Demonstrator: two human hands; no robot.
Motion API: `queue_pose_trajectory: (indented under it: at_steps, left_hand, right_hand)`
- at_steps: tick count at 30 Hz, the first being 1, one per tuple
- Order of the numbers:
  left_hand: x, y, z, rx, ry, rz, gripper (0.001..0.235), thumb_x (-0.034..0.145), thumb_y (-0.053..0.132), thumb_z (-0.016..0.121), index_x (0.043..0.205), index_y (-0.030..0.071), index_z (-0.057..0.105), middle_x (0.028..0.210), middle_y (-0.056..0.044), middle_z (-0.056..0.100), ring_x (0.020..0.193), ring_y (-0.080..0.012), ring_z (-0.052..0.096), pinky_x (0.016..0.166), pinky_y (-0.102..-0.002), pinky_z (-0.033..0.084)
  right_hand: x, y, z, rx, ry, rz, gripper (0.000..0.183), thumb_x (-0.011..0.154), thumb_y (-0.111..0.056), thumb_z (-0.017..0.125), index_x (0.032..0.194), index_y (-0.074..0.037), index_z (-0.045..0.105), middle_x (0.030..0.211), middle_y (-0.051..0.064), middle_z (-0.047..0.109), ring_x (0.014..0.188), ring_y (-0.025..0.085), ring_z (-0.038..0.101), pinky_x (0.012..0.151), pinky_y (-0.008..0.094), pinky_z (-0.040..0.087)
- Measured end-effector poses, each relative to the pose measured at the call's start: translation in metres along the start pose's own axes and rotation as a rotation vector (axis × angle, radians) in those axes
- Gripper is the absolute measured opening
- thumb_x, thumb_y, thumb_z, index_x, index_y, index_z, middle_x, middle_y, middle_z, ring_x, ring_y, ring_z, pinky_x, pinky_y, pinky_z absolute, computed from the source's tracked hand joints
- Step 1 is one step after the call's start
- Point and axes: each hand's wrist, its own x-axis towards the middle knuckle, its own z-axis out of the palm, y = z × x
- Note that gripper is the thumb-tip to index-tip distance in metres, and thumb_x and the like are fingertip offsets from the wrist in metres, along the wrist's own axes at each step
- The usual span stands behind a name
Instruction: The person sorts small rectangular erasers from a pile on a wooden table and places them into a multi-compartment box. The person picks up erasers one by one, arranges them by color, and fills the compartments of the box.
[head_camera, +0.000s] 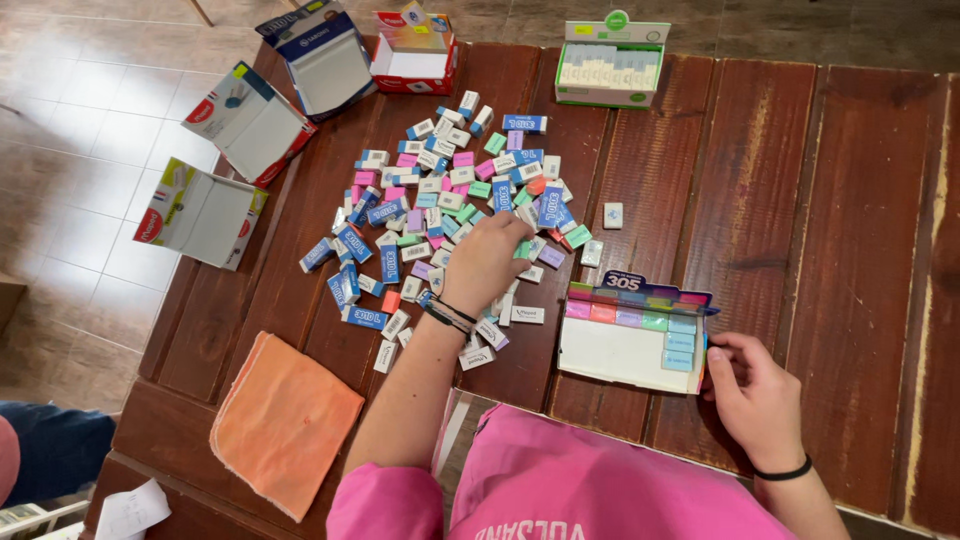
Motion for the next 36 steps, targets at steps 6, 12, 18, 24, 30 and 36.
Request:
queue_pose_trajectory:
  at_steps: [6, 12, 18, 24, 30, 36]
  left_hand:
    - [-0.016, 0.024, -0.025, -0.045, 0.074, -0.068, 0.038, 0.084, 0.023, 0.082, 0.114, 0.009, 0.063, 0.100, -0.011, 0.066, 0.100, -0.0350, 0.070, 0.084, -0.048, 0.059]
    - [-0.076, 0.120, -0.019, -0.687, 0.067, -0.056, 0.026, 0.081, 0.015, 0.082, 0.102, 0.006, 0.070, 0.096, -0.014, 0.068, 0.097, -0.0362, 0.072, 0.082, -0.039, 0.064]
    - [-0.060, 0.156, 0.089, -0.158, -0.037, -0.064, 0.024, 0.085, 0.033, 0.077, 0.095, 0.013, 0.069, 0.086, -0.006, 0.064, 0.071, -0.0304, 0.074, 0.063, -0.042, 0.063]
    - [-0.064, 0.160, 0.079, -0.144, -0.059, -0.025, 0.031, 0.084, 0.027, 0.079, 0.107, 0.010, 0.067, 0.096, -0.010, 0.064, 0.079, -0.0376, 0.075, 0.067, -0.046, 0.063]
    - [-0.061, 0.158, 0.085, -0.051, -0.008, 0.058, 0.021, 0.087, 0.020, 0.077, 0.104, 0.012, 0.067, 0.086, -0.006, 0.064, 0.076, -0.0304, 0.075, 0.066, -0.037, 0.062]
    - [-0.054, 0.157, 0.096, -0.065, 0.020, 0.071, 0.016, 0.089, 0.020, 0.075, 0.099, 0.011, 0.065, 0.081, -0.004, 0.063, 0.073, -0.0277, 0.074, 0.063, -0.035, 0.061]
  right_hand:
    - [0.002, 0.007, 0.006, 0.162, 0.066, -0.020, 0.016, 0.100, -0.003, 0.066, 0.114, -0.002, 0.073, 0.089, 0.022, 0.075, 0.064, 0.033, 0.072, 0.050, 0.041, 0.061]
    - [0.005, 0.016, 0.007, 0.137, 0.063, -0.058, 0.015, 0.099, -0.006, 0.068, 0.112, -0.004, 0.074, 0.090, 0.023, 0.076, 0.069, 0.035, 0.073, 0.049, 0.041, 0.062]
    - [0.003, 0.013, 0.006, 0.032, 0.066, -0.137, 0.013, 0.096, -0.011, 0.071, 0.108, -0.009, 0.075, 0.085, 0.014, 0.078, 0.070, 0.030, 0.075, 0.051, 0.040, 0.063]
    - [0.002, 0.015, 0.005, 0.051, 0.064, -0.152, 0.012, 0.096, -0.013, 0.069, 0.106, -0.011, 0.075, 0.084, 0.013, 0.078, 0.069, 0.028, 0.075, 0.052, 0.040, 0.063]
    - [0.004, 0.016, 0.006, 0.109, 0.052, -0.148, 0.012, 0.097, -0.011, 0.069, 0.107, -0.007, 0.074, 0.085, 0.017, 0.077, 0.067, 0.029, 0.074, 0.049, 0.038, 0.062]
    - [0.003, 0.015, 0.006, 0.113, 0.049, -0.143, 0.013, 0.097, -0.009, 0.067, 0.108, -0.006, 0.074, 0.086, 0.019, 0.076, 0.068, 0.031, 0.074, 0.048, 0.039, 0.063]
